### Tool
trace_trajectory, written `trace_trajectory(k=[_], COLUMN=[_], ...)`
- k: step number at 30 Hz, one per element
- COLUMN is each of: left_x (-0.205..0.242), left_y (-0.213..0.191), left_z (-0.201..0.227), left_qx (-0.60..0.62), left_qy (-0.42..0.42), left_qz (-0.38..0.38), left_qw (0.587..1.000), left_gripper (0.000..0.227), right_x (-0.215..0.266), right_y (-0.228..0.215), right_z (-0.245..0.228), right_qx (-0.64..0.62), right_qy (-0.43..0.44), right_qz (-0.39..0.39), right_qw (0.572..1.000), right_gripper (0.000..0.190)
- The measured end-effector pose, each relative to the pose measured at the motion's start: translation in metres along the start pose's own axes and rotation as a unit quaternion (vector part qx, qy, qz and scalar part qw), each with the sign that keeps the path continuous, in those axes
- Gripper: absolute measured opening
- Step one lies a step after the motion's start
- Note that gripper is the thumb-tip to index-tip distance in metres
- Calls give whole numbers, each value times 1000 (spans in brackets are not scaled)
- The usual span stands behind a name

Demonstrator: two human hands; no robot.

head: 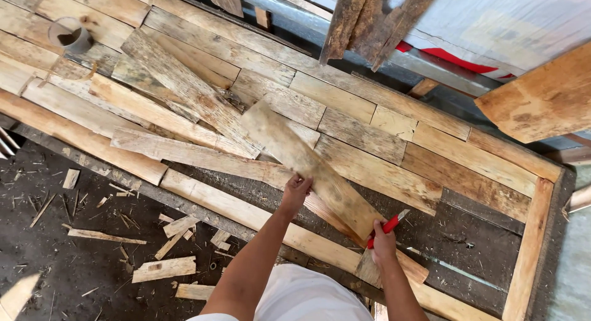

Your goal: Measuring and cutting small wood planks to fit into a floor pattern using a utility knife.

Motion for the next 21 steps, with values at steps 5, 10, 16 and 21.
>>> trace_trajectory(k=[5,10,16,21], left_x=[-26,-30,-25,-26], left_y=[-31,-39,-23,-21], left_z=[-35,-42,-41,-57], left_qx=[21,69,77,50], left_qy=[7,0,2,4], left_qz=[32,39,21,56], left_qw=[999,997,997,997], left_gripper=[23,19,22,21], right_x=[1,10,12,13], right_y=[-3,4,4,-12], right_z=[-8,-20,-29,-36], right_qx=[44,40,60,103], right_qy=[-29,-49,-65,-88], right_qz=[19,-7,21,96], right_qw=[998,998,996,986], right_gripper=[22,25,31,33])
Point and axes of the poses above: each hand's wrist, its own x-axis away from the middle knuckle, its own y-axis out of the palm, z = x × y, the point moved 8 cm from there along -x, towards the middle knuckle, and after that the axes turned 14 degrees about x, right-handed, at the moved point
